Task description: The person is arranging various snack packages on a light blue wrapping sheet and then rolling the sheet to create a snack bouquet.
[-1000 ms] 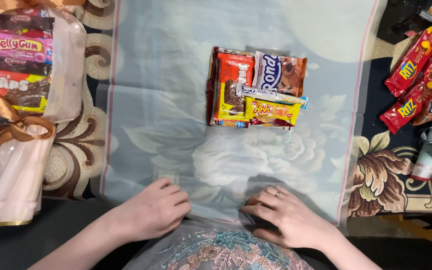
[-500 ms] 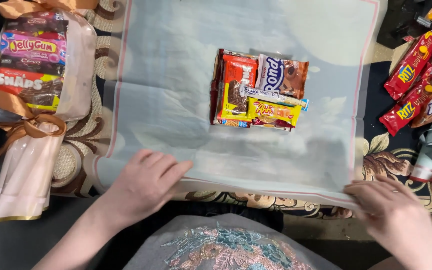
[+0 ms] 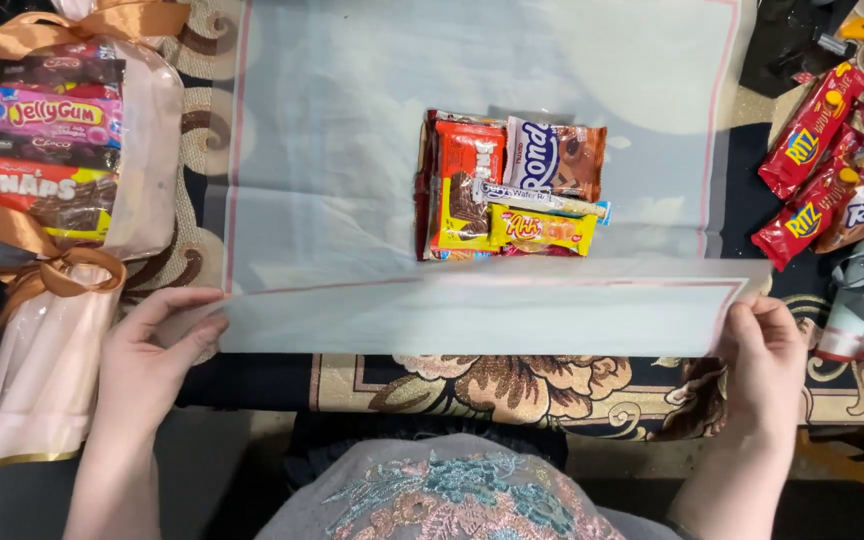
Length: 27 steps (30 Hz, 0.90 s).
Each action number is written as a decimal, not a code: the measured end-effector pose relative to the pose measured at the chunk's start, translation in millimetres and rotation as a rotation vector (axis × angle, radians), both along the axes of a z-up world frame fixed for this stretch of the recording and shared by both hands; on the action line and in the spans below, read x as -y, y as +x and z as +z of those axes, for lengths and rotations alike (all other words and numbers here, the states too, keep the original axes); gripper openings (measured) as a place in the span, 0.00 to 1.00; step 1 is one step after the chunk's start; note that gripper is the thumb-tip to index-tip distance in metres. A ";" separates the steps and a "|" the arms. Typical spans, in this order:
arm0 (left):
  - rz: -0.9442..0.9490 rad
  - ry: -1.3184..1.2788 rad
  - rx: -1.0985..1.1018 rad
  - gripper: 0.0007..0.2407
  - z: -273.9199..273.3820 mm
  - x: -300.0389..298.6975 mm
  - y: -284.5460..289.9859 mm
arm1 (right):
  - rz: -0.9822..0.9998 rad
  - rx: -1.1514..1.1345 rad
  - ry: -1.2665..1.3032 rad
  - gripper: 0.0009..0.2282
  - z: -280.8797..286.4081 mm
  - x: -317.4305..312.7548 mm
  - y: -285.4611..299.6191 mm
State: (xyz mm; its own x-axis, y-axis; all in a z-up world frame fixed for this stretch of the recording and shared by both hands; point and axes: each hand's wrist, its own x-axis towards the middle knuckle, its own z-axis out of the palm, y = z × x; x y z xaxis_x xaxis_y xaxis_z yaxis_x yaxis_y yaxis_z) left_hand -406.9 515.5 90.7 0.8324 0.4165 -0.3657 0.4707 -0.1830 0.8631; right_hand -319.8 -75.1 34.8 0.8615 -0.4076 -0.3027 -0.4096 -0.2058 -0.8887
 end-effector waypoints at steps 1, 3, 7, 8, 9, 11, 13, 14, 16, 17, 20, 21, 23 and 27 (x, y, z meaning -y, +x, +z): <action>0.002 0.001 0.002 0.09 -8.6 -4.2 -1.4 | 0.002 0.002 0.001 0.00 -1.5 -5.0 1.9; 0.068 0.065 0.078 0.02 -25.7 -11.7 -6.0 | 0.034 0.005 -0.134 0.04 -5.1 -14.4 3.6; 0.102 0.062 0.038 0.04 -36.7 2.8 -2.8 | 0.036 0.055 -0.217 0.10 -30.3 -4.3 -1.4; 0.099 0.162 0.036 0.07 -36.4 7.9 -0.1 | 0.038 0.060 -0.303 0.11 -33.6 -4.6 -2.1; 0.097 0.264 0.035 0.13 -36.0 12.8 3.1 | 0.040 0.067 -0.387 0.12 -37.4 -5.1 -1.7; -0.018 0.714 0.033 0.11 -76.1 -4.7 -3.9 | 0.082 0.001 -0.579 0.14 -40.0 -3.1 1.7; -0.148 1.155 0.032 0.09 -102.5 -14.4 -10.6 | 0.125 -0.067 -0.769 0.16 -52.0 6.6 0.1; -0.166 1.354 0.064 0.14 -108.3 -15.7 -11.7 | 0.183 -0.048 -0.921 0.16 -62.5 15.0 -0.7; -0.187 1.556 0.100 0.23 -108.0 -15.2 -9.1 | 0.238 -0.030 -1.069 0.17 -74.0 24.1 -2.6; -0.208 1.558 0.149 0.22 -102.1 -12.9 -7.9 | 0.245 -0.047 -1.072 0.17 -74.6 25.0 -2.5; -0.240 1.560 0.146 0.16 -79.2 -2.3 -0.8 | 0.264 -0.059 -1.090 0.17 -73.8 23.4 -1.3; -0.250 1.555 0.090 0.12 -71.4 2.9 0.9 | 0.280 -0.056 -1.110 0.16 -72.4 23.4 -1.6; -0.228 1.589 0.127 0.12 -51.8 29.7 13.4 | 0.280 -0.025 -1.148 0.16 -72.2 21.2 -3.2; -0.471 1.410 0.396 0.11 -35.6 89.7 29.9 | 0.265 0.000 -1.176 0.16 -69.2 16.0 -5.4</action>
